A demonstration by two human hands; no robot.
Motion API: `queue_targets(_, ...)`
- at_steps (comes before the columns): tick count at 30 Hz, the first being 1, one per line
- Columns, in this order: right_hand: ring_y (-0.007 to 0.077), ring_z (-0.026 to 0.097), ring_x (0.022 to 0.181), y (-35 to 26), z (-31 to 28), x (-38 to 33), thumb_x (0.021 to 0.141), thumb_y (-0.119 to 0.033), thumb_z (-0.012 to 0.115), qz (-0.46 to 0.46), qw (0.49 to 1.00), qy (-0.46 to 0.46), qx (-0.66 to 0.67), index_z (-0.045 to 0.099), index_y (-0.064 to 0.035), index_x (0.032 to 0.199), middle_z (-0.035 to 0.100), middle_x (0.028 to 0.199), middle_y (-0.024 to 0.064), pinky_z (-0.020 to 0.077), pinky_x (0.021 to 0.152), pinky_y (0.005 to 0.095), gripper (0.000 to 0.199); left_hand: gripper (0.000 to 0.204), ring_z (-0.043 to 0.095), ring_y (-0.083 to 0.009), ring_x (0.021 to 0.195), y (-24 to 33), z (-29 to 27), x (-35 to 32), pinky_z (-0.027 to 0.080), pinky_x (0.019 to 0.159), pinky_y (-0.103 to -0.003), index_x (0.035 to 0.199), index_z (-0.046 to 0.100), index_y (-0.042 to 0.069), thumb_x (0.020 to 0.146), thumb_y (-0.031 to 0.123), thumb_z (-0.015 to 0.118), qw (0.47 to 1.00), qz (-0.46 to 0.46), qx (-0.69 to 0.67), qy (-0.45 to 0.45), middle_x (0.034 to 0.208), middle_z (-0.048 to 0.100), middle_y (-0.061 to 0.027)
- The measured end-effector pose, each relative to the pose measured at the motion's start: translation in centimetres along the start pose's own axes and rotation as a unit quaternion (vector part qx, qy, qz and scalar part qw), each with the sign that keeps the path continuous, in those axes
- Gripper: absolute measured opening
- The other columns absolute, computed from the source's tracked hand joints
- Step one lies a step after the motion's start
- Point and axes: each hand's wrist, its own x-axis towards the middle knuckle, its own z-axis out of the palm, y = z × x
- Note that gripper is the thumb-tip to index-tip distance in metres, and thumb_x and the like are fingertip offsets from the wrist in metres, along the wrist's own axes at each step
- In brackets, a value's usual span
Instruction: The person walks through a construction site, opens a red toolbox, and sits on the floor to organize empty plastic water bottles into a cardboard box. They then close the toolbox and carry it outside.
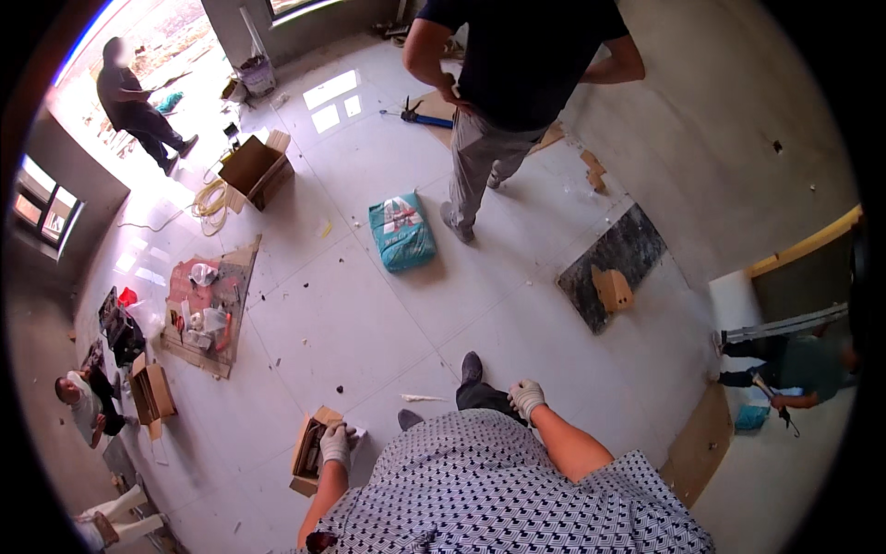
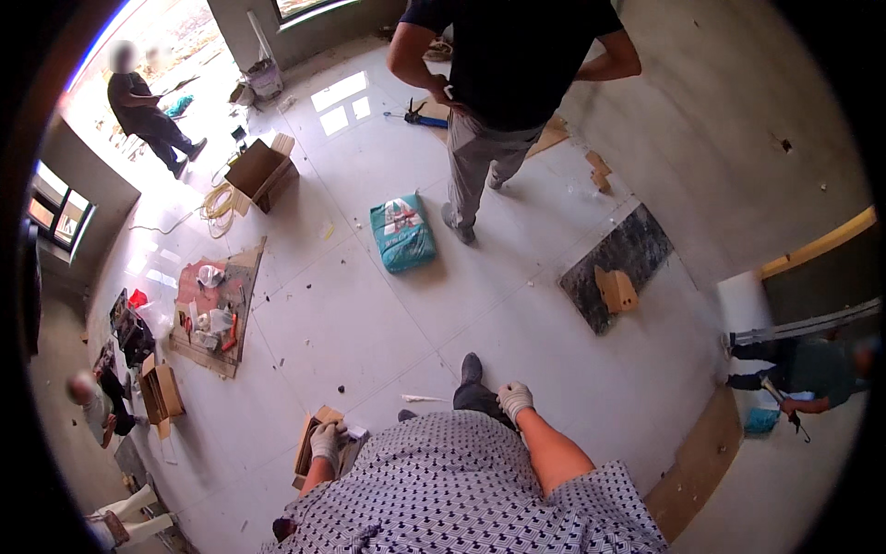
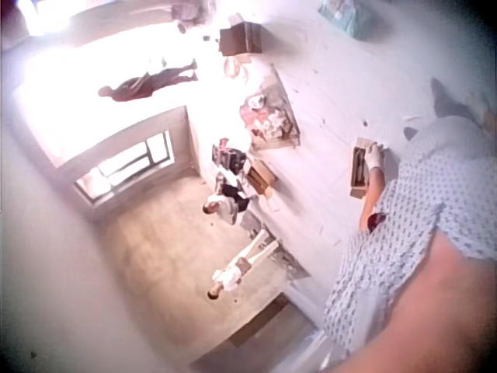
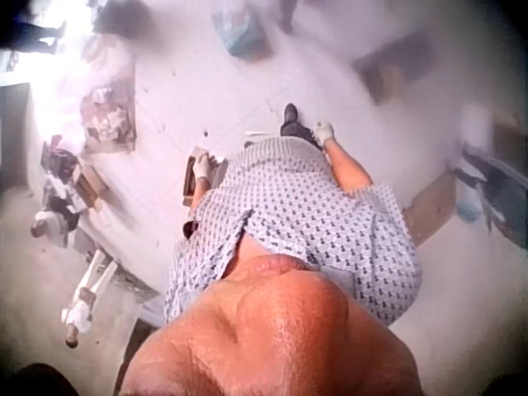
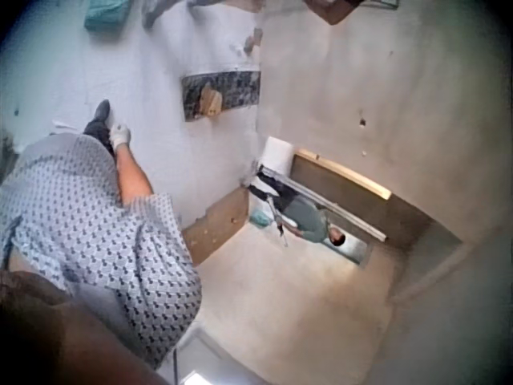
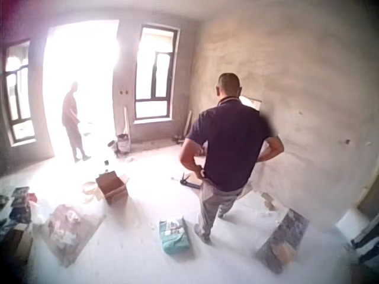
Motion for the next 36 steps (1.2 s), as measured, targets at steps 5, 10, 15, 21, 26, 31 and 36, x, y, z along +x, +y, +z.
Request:
queue_targets(5, 0.0146, 0.057, 0.050, -3.8, -2.1, 5.8, 0.093, -0.017, 0.053, -0.016, 1.000, -0.023, -0.003, 0.061, -0.0025, 0.091, 0.065, 0.070, 0.0073, 0.0457, 0.043, 0.0305, 0.016, 0.020, 0.064, -0.0236, 0.055, -2.6, 0.0, 1.1, 0.045, 0.041, -0.032, 0.114, 0.058, 0.009, 0.095, 0.014, 0.053, 0.999, -0.037, -0.039, 0.005, 0.079, 0.067, -0.0115)
queue_targets(10, 0.0149, 0.057, 0.051, -8.6, -8.0, 10.2, 0.093, -0.019, 0.053, -0.039, 0.998, -0.019, 0.037, 0.060, -0.0034, 0.092, 0.065, 0.071, 0.0076, 0.0464, 0.044, 0.0305, 0.017, 0.022, 0.065, -0.0229, 0.058, -0.8, 7.1, 0.1, 0.047, 0.046, -0.033, 0.116, 0.058, 0.009, 0.096, 0.017, 0.052, 0.996, -0.052, -0.047, 0.056, 0.080, 0.068, -0.0118)
queue_targets(15, 0.0141, 0.054, 0.049, -10.1, -13.7, 13.8, 0.094, -0.020, 0.052, -0.043, 0.997, -0.018, 0.062, 0.058, -0.0039, 0.092, 0.062, 0.068, 0.0062, 0.0447, 0.042, 0.0297, 0.017, 0.026, 0.066, -0.0206, 0.064, 3.6, 15.0, -1.3, 0.048, 0.053, -0.031, 0.118, 0.058, 0.008, 0.096, 0.020, 0.051, 0.999, -0.009, 0.027, 0.020, 0.087, 0.069, -0.0114)
queue_targets(21, 0.0141, 0.052, 0.045, -9.7, -15.5, 16.4, 0.093, -0.017, 0.053, 0.039, 0.996, -0.003, 0.078, 0.055, -0.0047, 0.094, 0.059, 0.066, 0.0061, 0.0418, 0.039, 0.0301, 0.013, 0.027, 0.067, -0.0198, 0.070, 8.1, 20.3, 1.4, 0.048, 0.056, -0.031, 0.121, 0.057, 0.008, 0.098, 0.018, 0.047, 0.998, 0.003, 0.056, -0.012, 0.092, 0.070, -0.0105)
queue_targets(26, 0.0149, 0.055, 0.047, -11.1, -14.3, 17.9, 0.094, -0.019, 0.053, 0.084, 0.994, -0.003, 0.075, 0.059, -0.0060, 0.094, 0.062, 0.068, 0.0065, 0.0448, 0.040, 0.0303, 0.015, 0.028, 0.067, -0.0200, 0.068, 11.1, 24.1, 5.7, 0.048, 0.056, -0.032, 0.122, 0.056, 0.008, 0.097, 0.019, 0.047, 0.992, -0.038, 0.116, 0.001, 0.091, 0.070, -0.0099)
queue_targets(31, 0.0158, 0.054, 0.046, -17.2, -14.5, 20.5, 0.094, -0.017, 0.053, 0.093, 0.987, 0.000, 0.129, 0.056, -0.0070, 0.094, 0.060, 0.067, 0.0067, 0.0417, 0.037, 0.0299, 0.010, 0.032, 0.067, -0.0215, 0.075, 16.3, 29.6, 10.5, 0.050, 0.062, -0.033, 0.122, 0.056, 0.009, 0.095, 0.023, 0.048, 0.984, -0.061, 0.160, -0.040, 0.094, 0.069, -0.0097)
queue_targets(36, 0.0147, 0.049, 0.045, -25.9, -16.1, 24.6, 0.095, -0.018, 0.052, 0.030, 0.974, 0.020, 0.224, 0.054, -0.0057, 0.096, 0.057, 0.068, 0.0059, 0.0402, 0.037, 0.0290, 0.013, 0.035, 0.066, -0.0190, 0.072, 28.3, 38.7, 13.7, 0.053, 0.068, -0.031, 0.119, 0.060, 0.000, 0.095, 0.022, 0.049, 0.983, 0.030, 0.167, -0.066, 0.091, 0.069, -0.0122)
